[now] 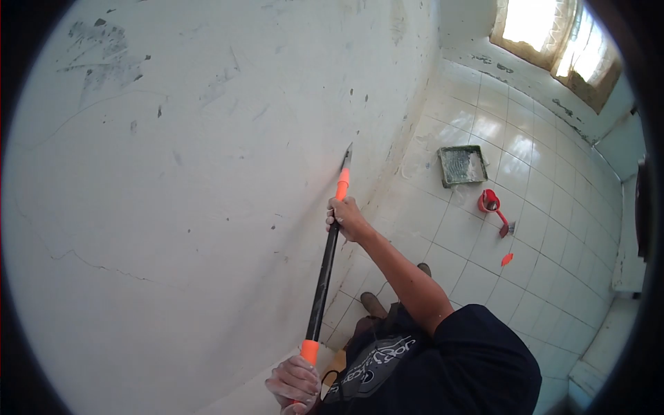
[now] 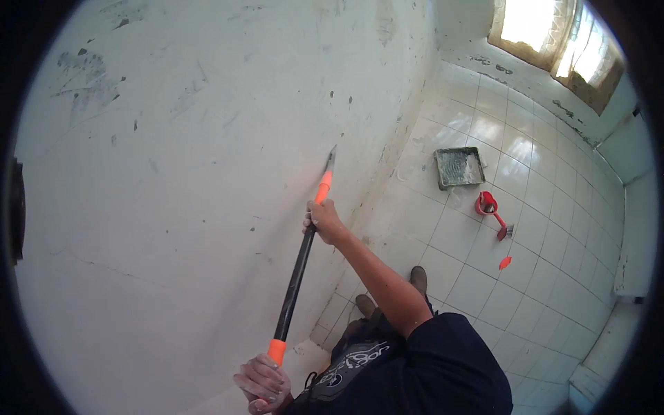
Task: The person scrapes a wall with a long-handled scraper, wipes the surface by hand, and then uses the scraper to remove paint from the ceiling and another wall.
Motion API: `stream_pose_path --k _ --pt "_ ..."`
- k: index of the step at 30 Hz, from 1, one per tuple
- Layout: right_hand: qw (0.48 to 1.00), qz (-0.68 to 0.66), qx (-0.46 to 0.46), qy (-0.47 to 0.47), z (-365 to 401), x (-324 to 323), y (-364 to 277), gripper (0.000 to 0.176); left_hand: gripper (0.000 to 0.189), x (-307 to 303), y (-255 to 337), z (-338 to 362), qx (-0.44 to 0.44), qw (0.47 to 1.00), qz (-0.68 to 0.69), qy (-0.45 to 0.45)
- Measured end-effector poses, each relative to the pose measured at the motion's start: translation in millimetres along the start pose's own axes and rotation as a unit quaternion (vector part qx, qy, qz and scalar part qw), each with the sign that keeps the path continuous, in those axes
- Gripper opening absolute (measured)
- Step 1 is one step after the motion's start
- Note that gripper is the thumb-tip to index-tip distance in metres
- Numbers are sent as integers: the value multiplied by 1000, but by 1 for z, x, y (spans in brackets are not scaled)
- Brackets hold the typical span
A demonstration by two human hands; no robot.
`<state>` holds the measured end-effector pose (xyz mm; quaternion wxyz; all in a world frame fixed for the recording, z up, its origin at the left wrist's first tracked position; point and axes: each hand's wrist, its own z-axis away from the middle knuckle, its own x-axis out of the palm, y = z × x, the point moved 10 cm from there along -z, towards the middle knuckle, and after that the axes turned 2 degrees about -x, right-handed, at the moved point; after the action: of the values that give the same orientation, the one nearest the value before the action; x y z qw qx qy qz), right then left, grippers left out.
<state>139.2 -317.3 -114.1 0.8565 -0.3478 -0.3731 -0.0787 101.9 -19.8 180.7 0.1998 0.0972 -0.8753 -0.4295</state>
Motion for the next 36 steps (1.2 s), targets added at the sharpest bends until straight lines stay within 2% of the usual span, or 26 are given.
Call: stream_pose_path --k 1,2,5,6,7,8,9,11,13,15,17,19,21,23,27,29,33,34,35,36 --pt "1000 1 3 -3 -7 -6 -6 12 39 5 -11 -2 -30 999 -23 6" --pt "1000 16 -1 -2 -13 -12 -9 12 33 2 -21 -3 -29 1000 2 -2" --pt "999 33 4 -5 -29 -34 -16 12 34 12 -45 8 -60 998 -15 0" --pt "999 43 -8 -5 -44 -49 -18 12 28 -29 -77 46 -147 977 -102 120" --pt "998 53 -21 -6 -58 -61 -20 12 24 -66 -99 91 -228 926 -185 237" --pt "998 53 -21 -11 -71 -71 -23 12 26 -27 -107 54 -153 973 -122 126" --pt "998 60 -25 -10 -85 -82 -27 11 27 11 -113 18 -76 996 -55 8" --pt "997 62 -33 -4 -90 -93 -31 10 28 19 -119 10 -77 996 -47 2" --pt "1000 -3 -13 -10 -84 -85 -28 11 29 27 -111 16 -77 996 -37 2" --pt "1000 1 -9 -27 -59 -66 -13 12 30 29 -75 19 -48 997 -58 22" --pt "999 14 6 -35 -22 -38 1 13 30 27 -38 26 -60 996 -57 -12" --pt "999 17 14 -32 -11 -34 2 14 30 24 -31 32 -79 995 -67 -9" --pt "999 21 21 -34 -17 -30 -2 14 30 21 -41 28 -93 992 -81 -5" --pt "999 41 -3 -4 -33 -47 -6 15 30 5 -61 32 -87 992 -43 76" --pt "999 35 1 -17 -71 -82 -14 16 31 11 -103 22 -102 989 -67 79" --pt "999 33 5 -4 -64 -86 -12 15 23 42 -104 17 -132 986 -101 4" --pt "999 20 31 -31 -36 -64 -6 14 24 67 -67 14 -119 982 -110 -97" --pt "998 28 51 -35 -35 -60 -5 14 25 59 -70 15 -136 984 -114 -35" --pt "998 28 52 -37 -42 -60 -7 14 25 58 -77 14 -135 983 -116 -34" --pt "999 37 29 -25 -55 -68 -8 14 25 41 -87 15 -146 983 -106 28"
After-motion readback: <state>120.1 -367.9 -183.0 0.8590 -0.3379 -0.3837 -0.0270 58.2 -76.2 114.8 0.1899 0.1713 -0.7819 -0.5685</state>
